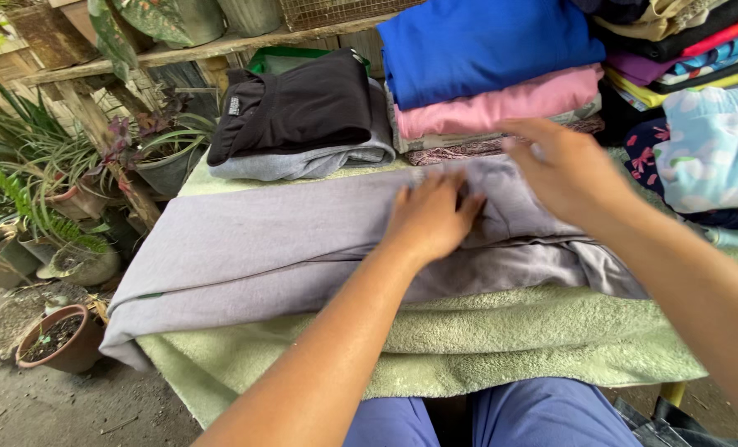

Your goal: The person folds a gray t-shirt by hand on a covered table, flattening the fabric and folding the sleeves and body into a square before placing it on a stack of clothes.

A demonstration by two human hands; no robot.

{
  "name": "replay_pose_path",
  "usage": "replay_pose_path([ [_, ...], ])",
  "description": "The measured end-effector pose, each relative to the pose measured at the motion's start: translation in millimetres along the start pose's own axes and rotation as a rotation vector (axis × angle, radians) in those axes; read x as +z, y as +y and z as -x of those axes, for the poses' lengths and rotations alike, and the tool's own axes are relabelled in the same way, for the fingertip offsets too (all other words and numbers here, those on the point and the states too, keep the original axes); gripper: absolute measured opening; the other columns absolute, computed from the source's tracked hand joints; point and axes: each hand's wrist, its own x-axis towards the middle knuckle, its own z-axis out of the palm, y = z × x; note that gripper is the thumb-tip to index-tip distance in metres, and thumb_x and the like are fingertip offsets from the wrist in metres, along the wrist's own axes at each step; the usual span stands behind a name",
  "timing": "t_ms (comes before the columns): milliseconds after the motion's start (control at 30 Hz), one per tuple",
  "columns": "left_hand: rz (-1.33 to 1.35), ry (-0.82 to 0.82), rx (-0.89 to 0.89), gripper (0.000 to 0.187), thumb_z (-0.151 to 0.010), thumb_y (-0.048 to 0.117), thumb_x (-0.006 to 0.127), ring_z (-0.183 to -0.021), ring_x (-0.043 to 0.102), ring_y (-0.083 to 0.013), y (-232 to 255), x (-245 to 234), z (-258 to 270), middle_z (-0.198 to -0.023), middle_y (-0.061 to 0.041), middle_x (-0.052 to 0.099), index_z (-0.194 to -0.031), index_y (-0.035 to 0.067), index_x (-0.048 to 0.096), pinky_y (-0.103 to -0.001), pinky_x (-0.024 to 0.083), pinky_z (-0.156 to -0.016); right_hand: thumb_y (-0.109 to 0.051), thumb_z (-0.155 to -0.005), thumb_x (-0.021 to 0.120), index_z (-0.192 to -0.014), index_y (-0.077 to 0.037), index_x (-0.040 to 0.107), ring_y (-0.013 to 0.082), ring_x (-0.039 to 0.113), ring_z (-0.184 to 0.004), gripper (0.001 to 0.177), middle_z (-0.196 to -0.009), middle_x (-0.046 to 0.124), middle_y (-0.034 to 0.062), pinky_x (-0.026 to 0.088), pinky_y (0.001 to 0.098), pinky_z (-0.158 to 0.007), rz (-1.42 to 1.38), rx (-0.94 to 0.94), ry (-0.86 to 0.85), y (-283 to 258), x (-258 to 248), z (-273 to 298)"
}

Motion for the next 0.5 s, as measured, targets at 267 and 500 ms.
replay_pose_path([
  [267, -0.173, 0.104, -0.208, 0.045, -0.093, 0.034, 0.059, -0.13, 0.052, -0.0276, -59.8, -56.8, 64.2, -0.139, -0.005, 0.063, -0.133, 0.014, 0.064, -0.059, 0.023, -0.11, -0.059, -0.096, 0.05, -0.142, -0.016, 0.057, 0.0328, 0.037, -0.143, 0.063, -0.152, 0.045, 0.0143, 0.027, 0.0497, -0.113, 0.177, -0.206, -0.189, -28.2, 66.1, 4.9],
  [500, -0.134, 0.323, -0.245, 0.034, -0.095, 0.021, 0.055, -0.129, 0.057, -0.0314, -104.8, -100.4, 110.3, -0.133, -0.006, 0.066, -0.125, 0.01, 0.067, -0.059, 0.026, -0.113, -0.048, -0.098, 0.049, -0.141, -0.017, 0.058, 0.0302, 0.046, -0.141, 0.053, -0.151, 0.052, 0.0119, 0.028, 0.0582, -0.114, 0.082, -0.382, -0.155, -106.0, 119.6, -27.3],
])
